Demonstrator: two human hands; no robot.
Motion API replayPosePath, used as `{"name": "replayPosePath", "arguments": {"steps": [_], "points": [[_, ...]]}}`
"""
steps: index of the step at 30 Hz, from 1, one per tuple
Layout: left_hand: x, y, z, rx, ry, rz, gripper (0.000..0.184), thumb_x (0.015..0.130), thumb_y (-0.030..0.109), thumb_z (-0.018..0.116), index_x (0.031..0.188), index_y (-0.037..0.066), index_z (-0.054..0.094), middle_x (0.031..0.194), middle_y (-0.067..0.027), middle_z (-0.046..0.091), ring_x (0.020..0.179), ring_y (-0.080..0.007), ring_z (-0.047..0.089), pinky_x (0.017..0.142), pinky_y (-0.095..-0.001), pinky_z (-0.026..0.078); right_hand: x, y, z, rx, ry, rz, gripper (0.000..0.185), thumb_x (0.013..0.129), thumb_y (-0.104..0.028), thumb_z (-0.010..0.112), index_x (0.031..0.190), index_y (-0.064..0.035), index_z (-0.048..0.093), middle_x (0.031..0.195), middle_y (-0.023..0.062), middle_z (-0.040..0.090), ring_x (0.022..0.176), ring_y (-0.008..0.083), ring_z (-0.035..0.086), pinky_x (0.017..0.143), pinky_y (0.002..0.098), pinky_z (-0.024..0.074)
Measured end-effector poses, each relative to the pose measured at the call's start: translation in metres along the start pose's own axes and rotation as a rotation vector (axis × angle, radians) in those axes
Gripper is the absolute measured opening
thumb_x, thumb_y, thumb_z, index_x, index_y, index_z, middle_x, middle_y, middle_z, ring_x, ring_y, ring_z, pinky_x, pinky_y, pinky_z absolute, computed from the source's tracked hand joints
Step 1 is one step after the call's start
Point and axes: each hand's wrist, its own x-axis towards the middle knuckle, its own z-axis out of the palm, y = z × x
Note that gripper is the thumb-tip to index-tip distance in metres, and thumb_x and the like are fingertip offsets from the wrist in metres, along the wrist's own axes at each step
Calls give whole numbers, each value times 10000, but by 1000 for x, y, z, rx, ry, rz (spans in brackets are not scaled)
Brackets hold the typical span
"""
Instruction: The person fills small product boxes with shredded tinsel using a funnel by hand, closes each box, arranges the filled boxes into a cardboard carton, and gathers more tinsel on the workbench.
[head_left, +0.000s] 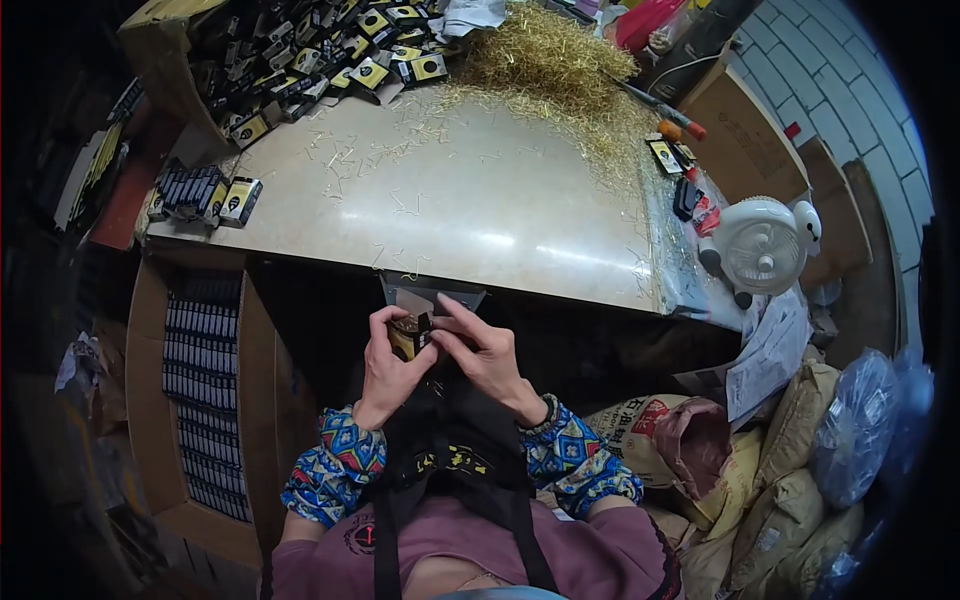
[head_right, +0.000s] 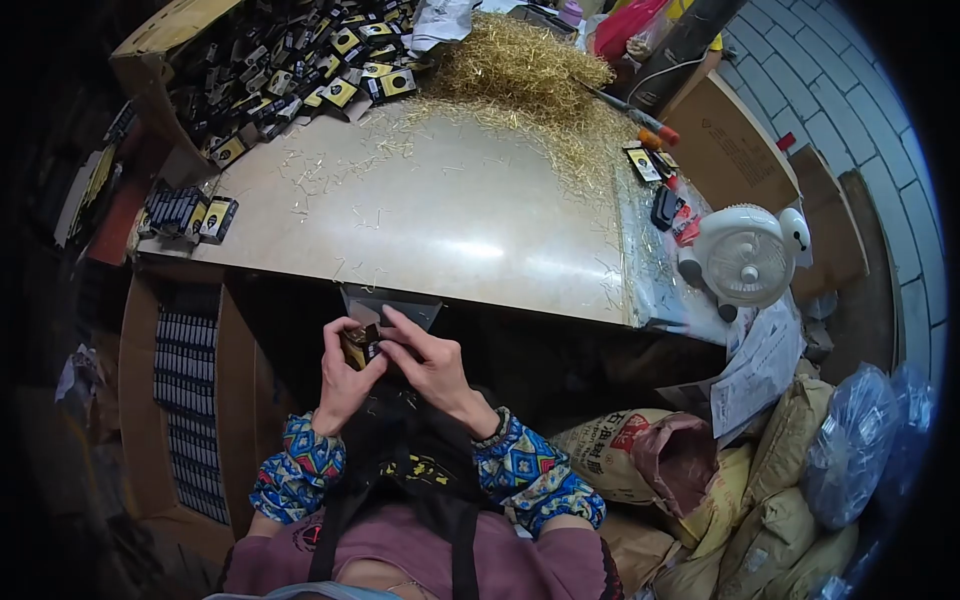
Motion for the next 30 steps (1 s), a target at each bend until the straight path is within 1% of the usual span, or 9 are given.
{"name": "replayPosePath", "arguments": {"steps": [5,8,9,12,16,17,23,27,30], "points": [[2,-7,-11,-382,-281,-192,649,766,158,799,1282,84,414,1087,-110,596,994,-184,601,877,-321,495,5,-1,-17,23,-74,-186,447,836,-13,739,1271,-41,636,897,122,728,805,158,724,690,255,563],[3,4,-9,-177,-353,-26,697,758,174,814,1314,91,401,1157,-123,585,1075,-198,589,932,-327,479,12,-19,-17,-71,-116,-165,432,829,-25,749,1249,-39,649,838,97,685,710,147,668,632,266,530],[2,12,-6,-92,-291,-3,719,747,170,827,1320,91,400,1184,-147,594,1088,-243,617,924,-349,498,11,-16,-10,-73,-46,-106,405,823,-25,750,1218,-31,661,832,100,641,677,147,610,598,281,498],[0,12,-5,52,-119,29,726,747,164,834,1324,90,400,1218,-179,592,1069,-286,647,874,-368,528,8,-16,-4,-112,164,-131,364,836,-39,740,1194,-28,669,880,122,652,697,166,633,614,280,514],[2,10,-5,269,37,325,717,737,166,838,1311,90,415,1172,-190,586,990,-377,653,783,-408,557,3,-14,-2,-401,31,-383,362,807,-94,766,1155,-37,685,1141,181,644,967,315,651,782,360,556],[3,9,-4,299,50,307,715,732,171,838,1308,89,421,1141,-188,582,966,-405,639,769,-428,557,-3,-7,2,-335,-1,-305,370,793,-103,772,1149,-47,690,1221,195,619,1065,351,614,840,388,549],[0,4,-3,337,63,358,707,741,159,833,1309,82,419,1170,-195,565,969,-406,635,776,-431,556,-2,-7,1,-67,-67,-193,288,844,-49,720,1128,-11,689,1193,191,646,1034,312,650,841,352,548],[0,1,2,259,132,368,734,741,120,834,1328,55,398,1166,-201,559,952,-372,650,772,-407,555,-4,-12,6,53,117,-58,234,889,-4,673,1120,30,680,1055,161,702,917,229,697,804,299,547],[-5,-4,7,127,211,355,770,745,106,837,1357,35,374,1151,-193,569,952,-315,649,786,-380,547,-7,-21,3,135,165,-38,231,890,8,672,1119,33,681,1066,157,700,919,199,688,795,299,546]]}}
